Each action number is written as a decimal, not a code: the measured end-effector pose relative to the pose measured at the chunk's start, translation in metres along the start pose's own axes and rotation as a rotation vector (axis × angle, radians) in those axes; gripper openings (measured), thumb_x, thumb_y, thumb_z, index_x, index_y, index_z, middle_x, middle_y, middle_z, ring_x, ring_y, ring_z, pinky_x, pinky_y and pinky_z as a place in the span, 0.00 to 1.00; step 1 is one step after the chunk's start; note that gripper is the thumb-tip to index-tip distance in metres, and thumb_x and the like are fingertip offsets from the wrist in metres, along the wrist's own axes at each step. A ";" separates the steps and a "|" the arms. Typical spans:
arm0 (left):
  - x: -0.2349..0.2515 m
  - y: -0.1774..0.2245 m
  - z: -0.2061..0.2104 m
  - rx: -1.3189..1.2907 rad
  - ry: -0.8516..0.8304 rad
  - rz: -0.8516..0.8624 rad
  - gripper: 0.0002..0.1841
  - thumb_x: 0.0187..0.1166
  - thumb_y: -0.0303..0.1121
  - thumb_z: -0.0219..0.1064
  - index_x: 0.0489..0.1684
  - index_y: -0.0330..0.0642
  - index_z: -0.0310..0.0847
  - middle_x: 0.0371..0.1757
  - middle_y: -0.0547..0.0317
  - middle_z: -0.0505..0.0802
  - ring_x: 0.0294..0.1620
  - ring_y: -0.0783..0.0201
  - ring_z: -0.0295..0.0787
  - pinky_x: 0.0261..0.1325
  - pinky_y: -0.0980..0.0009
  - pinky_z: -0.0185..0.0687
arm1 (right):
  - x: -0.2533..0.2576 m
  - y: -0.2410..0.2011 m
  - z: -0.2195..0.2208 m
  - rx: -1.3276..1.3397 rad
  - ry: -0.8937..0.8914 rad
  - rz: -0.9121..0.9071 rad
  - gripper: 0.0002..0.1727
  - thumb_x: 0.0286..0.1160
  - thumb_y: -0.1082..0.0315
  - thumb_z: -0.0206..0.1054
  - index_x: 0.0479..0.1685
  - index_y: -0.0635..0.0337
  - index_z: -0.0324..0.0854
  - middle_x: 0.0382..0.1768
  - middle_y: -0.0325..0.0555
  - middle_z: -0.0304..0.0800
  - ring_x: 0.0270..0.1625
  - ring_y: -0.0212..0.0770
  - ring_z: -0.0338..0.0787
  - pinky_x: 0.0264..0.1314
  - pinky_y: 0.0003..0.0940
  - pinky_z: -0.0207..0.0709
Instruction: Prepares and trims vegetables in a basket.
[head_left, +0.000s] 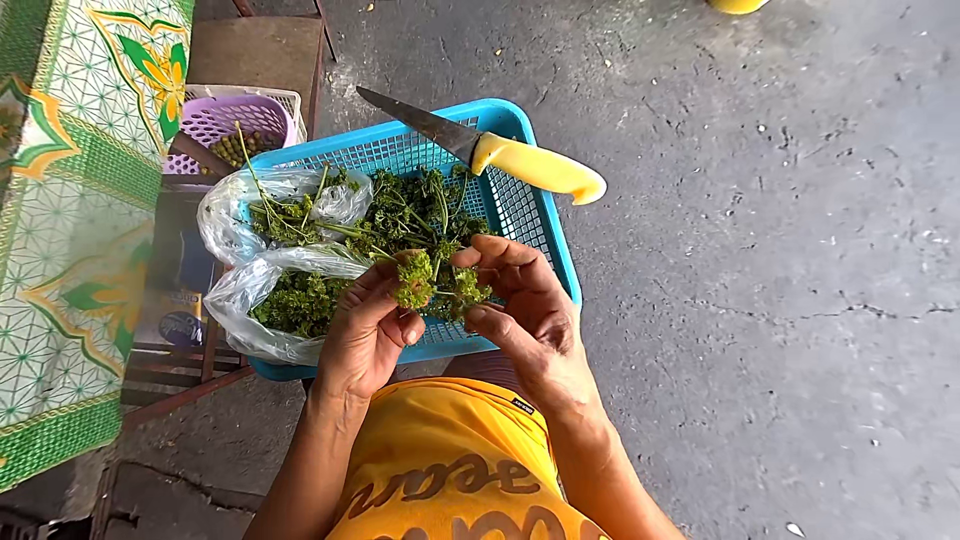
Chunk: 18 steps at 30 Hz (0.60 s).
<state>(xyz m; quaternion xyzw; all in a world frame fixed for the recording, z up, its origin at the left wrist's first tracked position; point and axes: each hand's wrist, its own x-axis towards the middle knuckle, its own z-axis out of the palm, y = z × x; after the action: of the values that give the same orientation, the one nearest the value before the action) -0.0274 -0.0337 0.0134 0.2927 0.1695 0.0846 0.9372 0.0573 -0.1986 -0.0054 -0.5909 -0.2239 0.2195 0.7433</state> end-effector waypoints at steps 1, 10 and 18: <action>-0.001 0.001 0.001 0.084 -0.005 0.048 0.09 0.82 0.28 0.67 0.53 0.44 0.91 0.49 0.53 0.93 0.30 0.73 0.89 0.26 0.82 0.83 | -0.001 -0.001 -0.004 -0.005 -0.013 -0.013 0.34 0.67 0.65 0.68 0.80 0.44 0.71 0.70 0.40 0.82 0.61 0.42 0.88 0.53 0.34 0.89; -0.003 0.010 0.001 0.279 -0.067 0.186 0.08 0.83 0.31 0.67 0.51 0.48 0.92 0.56 0.56 0.93 0.30 0.76 0.88 0.26 0.82 0.82 | -0.008 -0.014 -0.023 -0.038 -0.031 -0.138 0.24 0.74 0.60 0.68 0.71 0.45 0.79 0.66 0.41 0.85 0.54 0.38 0.90 0.50 0.31 0.88; -0.001 0.004 -0.006 -0.094 -0.027 0.002 0.12 0.83 0.29 0.66 0.58 0.45 0.90 0.51 0.52 0.95 0.34 0.72 0.92 0.30 0.82 0.85 | -0.012 -0.015 -0.010 -0.239 0.115 -0.390 0.12 0.78 0.64 0.67 0.55 0.50 0.89 0.55 0.36 0.88 0.47 0.29 0.88 0.46 0.24 0.85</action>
<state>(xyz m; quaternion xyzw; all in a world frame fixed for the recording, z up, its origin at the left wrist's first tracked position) -0.0304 -0.0274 0.0113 0.2496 0.1522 0.0895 0.9521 0.0548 -0.2165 0.0064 -0.6317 -0.3154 0.0097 0.7081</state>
